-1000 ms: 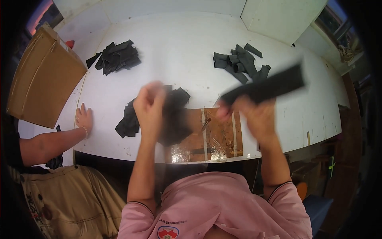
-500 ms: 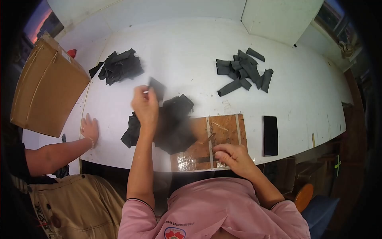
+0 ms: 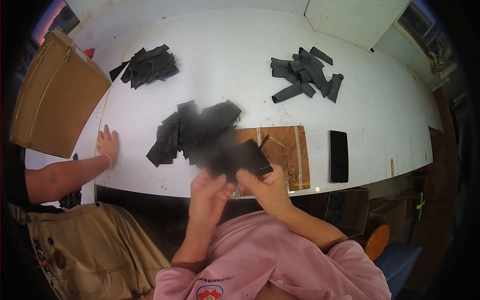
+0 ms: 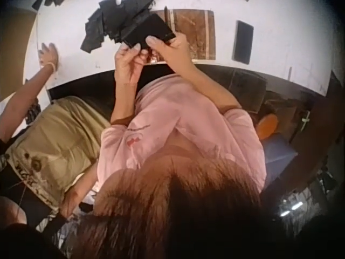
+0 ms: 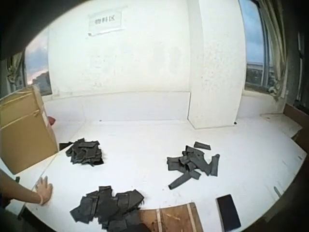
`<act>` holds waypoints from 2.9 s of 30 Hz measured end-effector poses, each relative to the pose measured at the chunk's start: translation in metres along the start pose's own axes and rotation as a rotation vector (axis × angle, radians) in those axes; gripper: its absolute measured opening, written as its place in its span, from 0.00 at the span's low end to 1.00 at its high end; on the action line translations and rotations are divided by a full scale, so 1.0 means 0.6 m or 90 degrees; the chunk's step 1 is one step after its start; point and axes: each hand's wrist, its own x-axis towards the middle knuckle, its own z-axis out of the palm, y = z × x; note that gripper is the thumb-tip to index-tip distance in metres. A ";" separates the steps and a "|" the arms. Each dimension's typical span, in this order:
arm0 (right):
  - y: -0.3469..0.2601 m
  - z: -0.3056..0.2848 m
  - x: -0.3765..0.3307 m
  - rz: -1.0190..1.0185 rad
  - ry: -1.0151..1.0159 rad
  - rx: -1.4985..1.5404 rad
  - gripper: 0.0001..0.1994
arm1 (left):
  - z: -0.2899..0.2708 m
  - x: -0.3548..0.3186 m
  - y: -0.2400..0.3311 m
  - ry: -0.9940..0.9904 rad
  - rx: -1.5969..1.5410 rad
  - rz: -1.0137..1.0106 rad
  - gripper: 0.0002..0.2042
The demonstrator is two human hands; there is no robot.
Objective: The recorder uses a small pair of snips to trim the edges and stray threads from black synthetic fabric pieces on a workbench.
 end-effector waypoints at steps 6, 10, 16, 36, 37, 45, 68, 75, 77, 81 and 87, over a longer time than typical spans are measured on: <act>0.006 -0.025 -0.005 -0.199 0.210 -0.378 0.05 | 0.020 -0.004 -0.043 0.048 0.163 -0.018 0.13; 0.004 -0.053 -0.013 -0.395 0.206 -0.593 0.04 | 0.035 -0.012 -0.059 0.134 0.375 0.251 0.12; 0.013 -0.081 -0.022 -0.456 0.216 -0.709 0.07 | 0.067 -0.029 -0.025 -0.004 0.360 0.123 0.09; 0.004 -0.107 -0.053 -0.472 0.050 -0.943 0.14 | 0.045 0.003 -0.057 0.020 0.384 0.006 0.01; 0.001 -0.106 -0.055 -0.398 0.021 -0.879 0.16 | 0.044 0.002 -0.059 0.008 0.420 0.037 0.01; -0.008 -0.070 -0.055 -0.220 0.131 -0.531 0.07 | 0.045 -0.014 -0.082 -0.072 0.504 0.136 0.03; 0.031 -0.098 -0.049 0.087 0.097 0.235 0.03 | 0.045 0.014 -0.085 -0.084 0.361 0.057 0.09; 0.029 -0.091 -0.037 0.093 0.049 0.137 0.08 | 0.065 0.001 -0.091 0.030 0.594 0.383 0.05; 0.033 -0.101 -0.036 0.060 0.053 0.080 0.09 | 0.050 0.014 -0.093 -0.016 0.476 0.297 0.05; 0.018 -0.085 -0.044 0.076 0.146 0.096 0.10 | 0.042 0.023 -0.076 -0.187 0.197 0.034 0.09; -0.005 -0.077 -0.054 -0.015 -0.005 0.120 0.12 | 0.054 -0.021 -0.039 -0.442 -0.194 -0.322 0.23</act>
